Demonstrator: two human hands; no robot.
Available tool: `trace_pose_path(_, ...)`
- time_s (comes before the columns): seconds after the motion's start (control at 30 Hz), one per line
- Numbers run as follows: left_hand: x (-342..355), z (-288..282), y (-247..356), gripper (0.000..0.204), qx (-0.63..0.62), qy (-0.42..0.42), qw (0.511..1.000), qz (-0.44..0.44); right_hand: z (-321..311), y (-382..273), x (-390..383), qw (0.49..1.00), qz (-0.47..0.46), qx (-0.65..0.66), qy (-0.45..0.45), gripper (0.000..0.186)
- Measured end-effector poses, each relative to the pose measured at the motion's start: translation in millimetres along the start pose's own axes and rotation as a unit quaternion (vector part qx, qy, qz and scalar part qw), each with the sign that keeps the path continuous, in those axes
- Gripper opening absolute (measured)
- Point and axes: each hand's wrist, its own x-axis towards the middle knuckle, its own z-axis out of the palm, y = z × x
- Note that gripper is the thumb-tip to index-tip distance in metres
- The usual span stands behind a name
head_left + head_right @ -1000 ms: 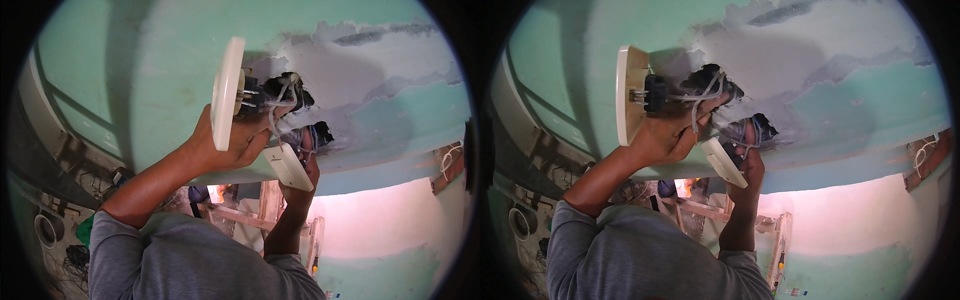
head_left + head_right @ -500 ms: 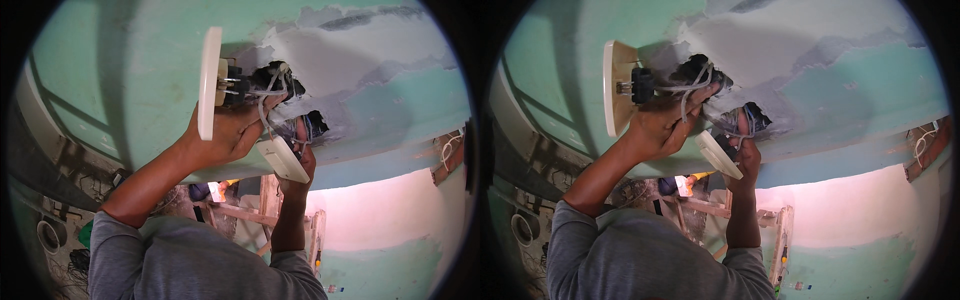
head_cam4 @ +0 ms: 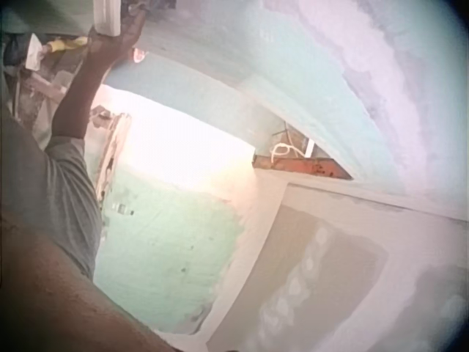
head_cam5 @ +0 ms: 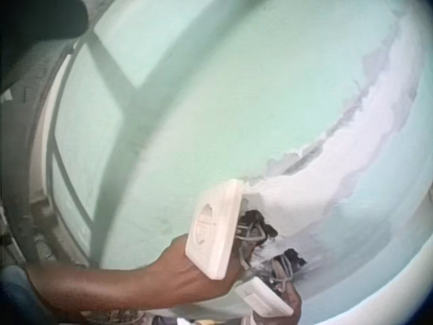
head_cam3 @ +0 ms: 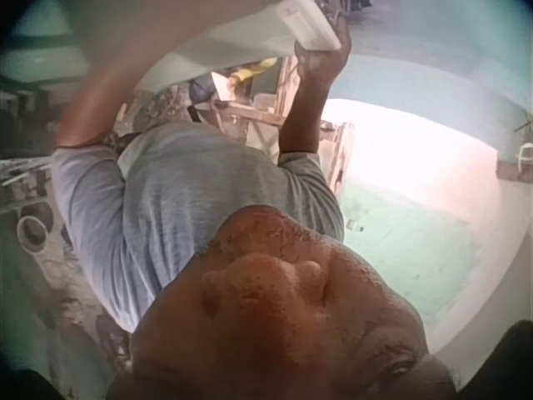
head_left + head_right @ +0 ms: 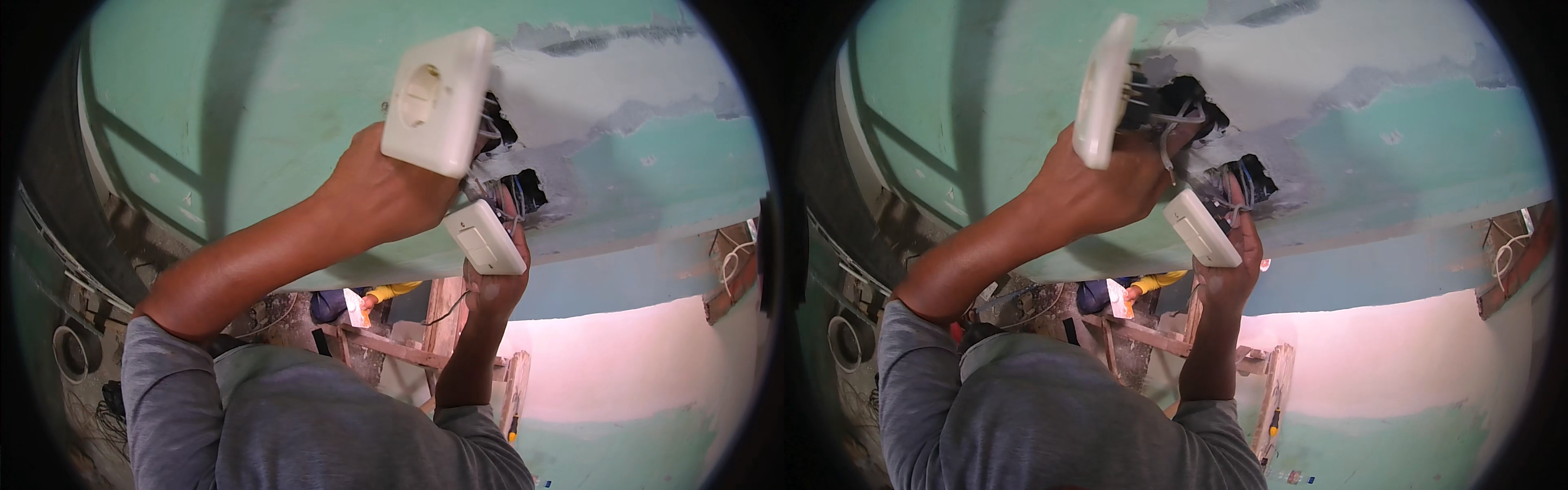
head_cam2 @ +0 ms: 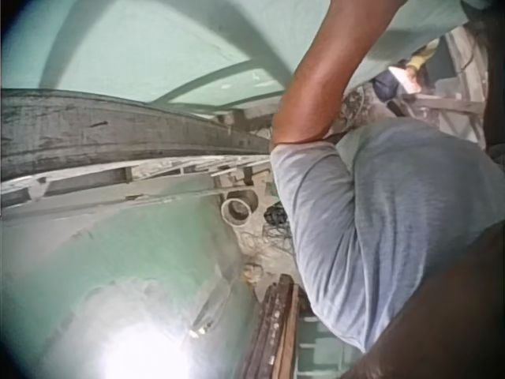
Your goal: The person installs electrical switches into wall cutouts by connecting wires to terminals and securing the devices. Another person is visible in the background holding a putty knife and observing.
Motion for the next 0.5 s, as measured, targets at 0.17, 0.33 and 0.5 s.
trace_pose_path(0.17, -3.3, 4.9, 1.2, 0.011, 0.097, -0.03, 0.992, 0.075, 6.1, 8.6, 1.6, 0.996, -0.008, -0.048, 0.074, 0.053)
trace_pose_path(0.33, -1.7, -11.0, -7.0, 0.013, 0.133, -0.047, 0.985, 0.104, 6.3, 2.1, -2.8, 0.996, 0.005, -0.041, 0.082, 0.054)
trace_pose_path(0.5, -2.9, -16.6, -5.8, 0.026, 0.207, -0.07, 0.967, 0.128, 7.4, -11.9, -20.9, 0.98, 0.049, -0.171, 0.093, 0.054)
